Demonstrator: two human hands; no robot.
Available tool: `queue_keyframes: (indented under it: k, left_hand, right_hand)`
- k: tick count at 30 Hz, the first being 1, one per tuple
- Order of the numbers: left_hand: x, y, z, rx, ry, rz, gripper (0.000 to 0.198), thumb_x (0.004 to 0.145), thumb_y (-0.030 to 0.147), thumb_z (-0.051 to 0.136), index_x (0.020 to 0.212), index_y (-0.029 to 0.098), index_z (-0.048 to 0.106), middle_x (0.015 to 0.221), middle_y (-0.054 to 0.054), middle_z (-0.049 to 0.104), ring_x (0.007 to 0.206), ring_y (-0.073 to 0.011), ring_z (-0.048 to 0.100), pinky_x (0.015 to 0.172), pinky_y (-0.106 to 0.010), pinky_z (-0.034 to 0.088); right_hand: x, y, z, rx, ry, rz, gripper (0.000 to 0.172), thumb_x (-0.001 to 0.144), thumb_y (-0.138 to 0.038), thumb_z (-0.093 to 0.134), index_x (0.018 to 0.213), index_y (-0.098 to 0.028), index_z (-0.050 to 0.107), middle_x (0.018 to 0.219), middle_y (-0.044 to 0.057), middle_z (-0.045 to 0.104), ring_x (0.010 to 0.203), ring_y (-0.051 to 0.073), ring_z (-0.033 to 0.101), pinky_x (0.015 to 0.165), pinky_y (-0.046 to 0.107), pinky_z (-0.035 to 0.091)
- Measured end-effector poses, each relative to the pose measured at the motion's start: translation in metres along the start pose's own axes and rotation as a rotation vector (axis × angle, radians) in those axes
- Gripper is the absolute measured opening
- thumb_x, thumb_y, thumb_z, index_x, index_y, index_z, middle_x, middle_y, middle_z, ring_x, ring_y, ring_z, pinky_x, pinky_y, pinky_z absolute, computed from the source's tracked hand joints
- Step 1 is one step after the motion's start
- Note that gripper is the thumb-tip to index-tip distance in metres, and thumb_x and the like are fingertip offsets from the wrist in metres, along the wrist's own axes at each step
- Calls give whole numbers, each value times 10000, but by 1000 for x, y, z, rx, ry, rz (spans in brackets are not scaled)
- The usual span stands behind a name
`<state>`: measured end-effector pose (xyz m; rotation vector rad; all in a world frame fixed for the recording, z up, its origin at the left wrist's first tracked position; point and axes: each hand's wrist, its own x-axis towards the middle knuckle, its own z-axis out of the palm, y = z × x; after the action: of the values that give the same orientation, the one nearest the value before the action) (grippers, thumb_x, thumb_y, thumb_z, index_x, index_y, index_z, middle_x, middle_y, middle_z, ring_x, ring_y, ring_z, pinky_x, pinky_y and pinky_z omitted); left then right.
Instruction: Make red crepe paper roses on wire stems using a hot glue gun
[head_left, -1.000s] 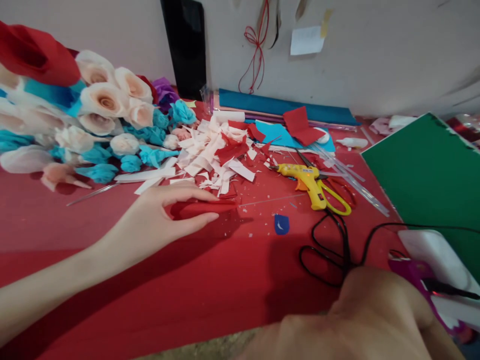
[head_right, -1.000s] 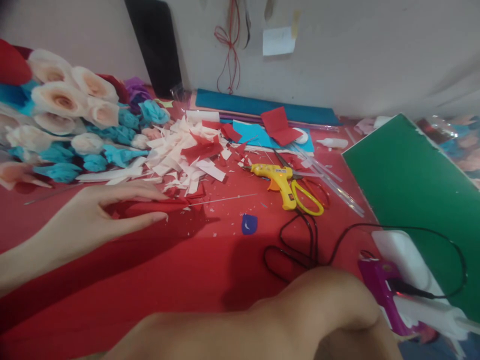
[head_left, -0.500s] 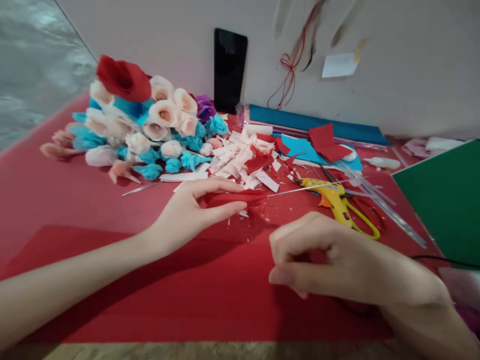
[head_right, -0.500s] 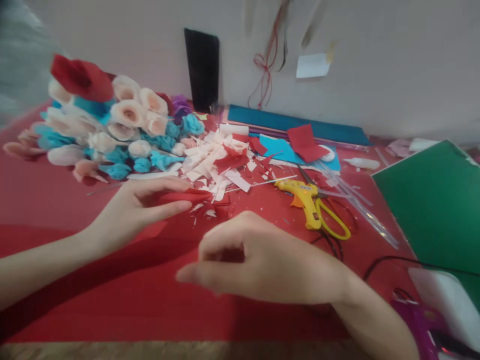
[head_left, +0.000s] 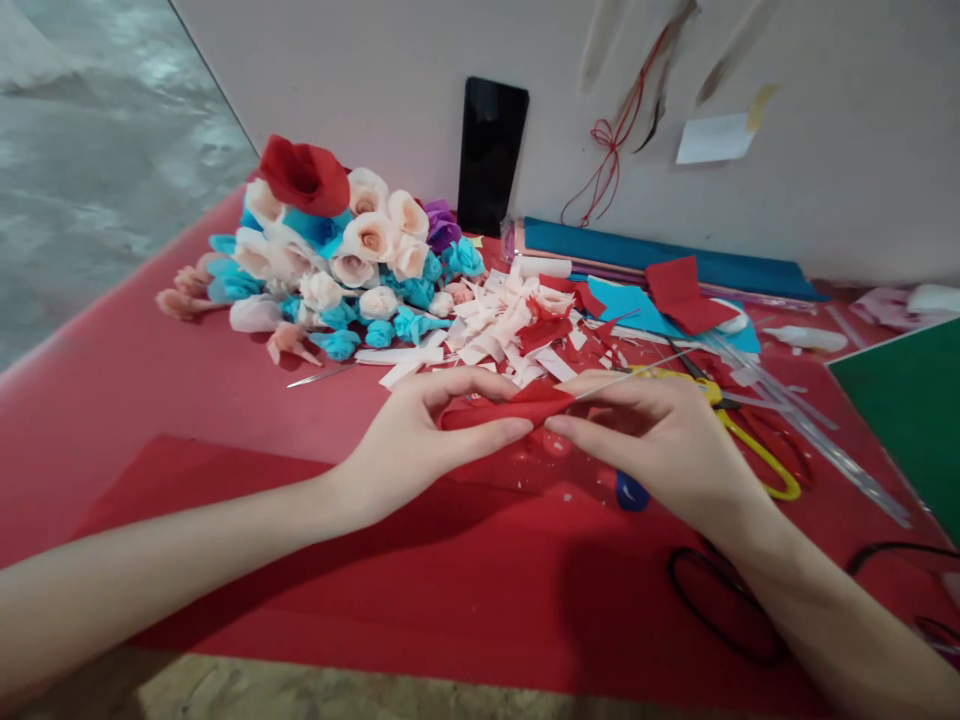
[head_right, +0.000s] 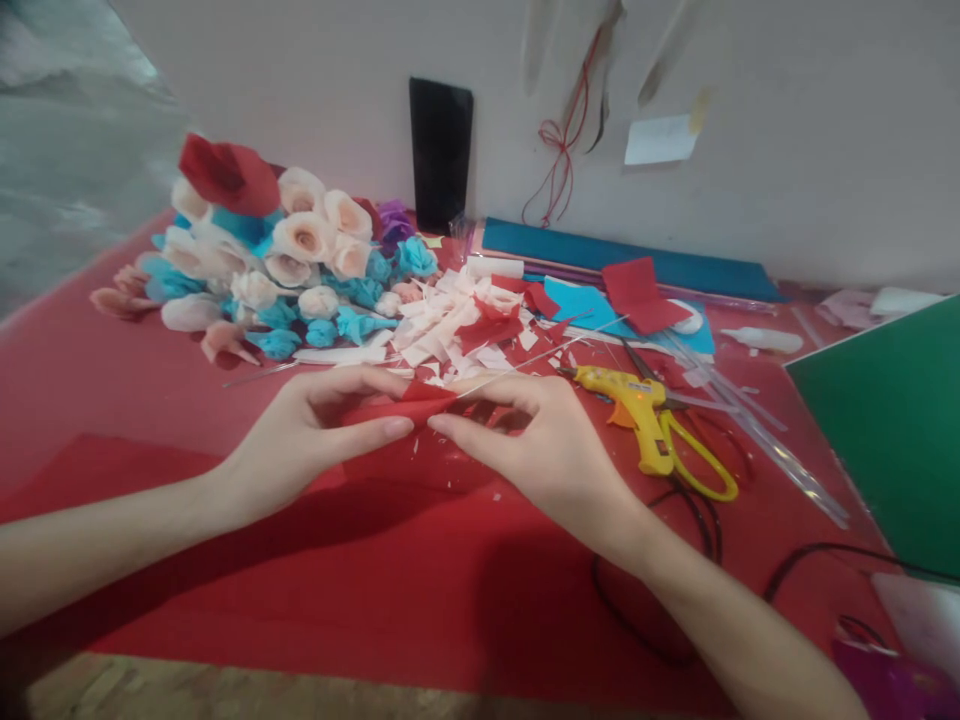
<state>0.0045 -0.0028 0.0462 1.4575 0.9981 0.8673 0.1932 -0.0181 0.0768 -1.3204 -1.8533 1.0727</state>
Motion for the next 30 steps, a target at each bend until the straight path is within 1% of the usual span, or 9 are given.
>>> queue_keyframes:
  k: [2,4,7,9,12,17,21,25,30]
  left_hand:
    - [0,-1,0,6,-4,-10,141,688,272,675,776,184,609,771,22,678,720,-118,636,653,-194,519]
    - [0,-2,0,-1,-24,-22,140,696,278,667,770,180,598,758,20,673,715,-118,634,649,-197,515]
    - [2,-4,1,-12,-54,-13,122,704,262,660,767,180,596,755,23,668,713,-105,626,660,-186,504]
    - [3,-5,2,8,-51,12,116,700,247,665,769,179,600,780,25,664,750,-97,616,699,-173,492]
    - [3,-6,3,43,-46,55,131,694,251,670,797,183,626,840,16,672,818,-104,606,764,-175,477]
    - [1,-6,2,201,-46,104,144,706,299,649,787,185,680,805,-1,693,777,-143,612,758,-235,488]
    - [0,-7,2,286,-65,90,194,711,324,642,832,181,692,826,-11,696,814,-157,609,772,-238,493]
    - [0,-11,2,257,-71,60,226,700,342,653,876,207,692,886,7,705,844,-156,627,774,-214,506]
    - [0,-14,4,137,-87,-3,230,708,327,651,898,205,692,903,2,712,829,-169,649,756,-227,521]
  right_hand:
    - [0,1,1,-4,20,-4,102,741,-279,621,751,-191,671,789,9,652,688,121,596,559,196,486]
    - [0,2,1,-10,11,4,101,731,-286,632,739,-196,676,774,11,653,648,117,594,543,199,491]
    - [1,3,2,0,28,25,122,717,-309,646,763,-200,677,781,1,658,626,102,590,534,184,489]
    - [2,3,1,6,43,33,141,714,-320,650,787,-203,677,799,-6,661,650,98,594,548,173,486]
    - [2,2,0,13,27,36,136,717,-302,649,805,-203,678,813,-9,664,680,99,596,573,172,482]
    - [1,1,-1,29,-4,48,89,732,-254,629,779,-188,667,716,-19,644,609,77,576,549,169,454]
    - [4,4,0,18,-29,57,82,733,-243,622,752,-167,647,660,-19,623,582,73,559,524,172,430]
    - [5,7,0,43,-52,81,89,733,-237,623,742,-149,637,641,-19,614,550,59,534,494,160,406]
    - [6,8,-3,56,-69,100,107,737,-256,622,761,-153,642,674,-14,624,595,65,546,529,158,407]
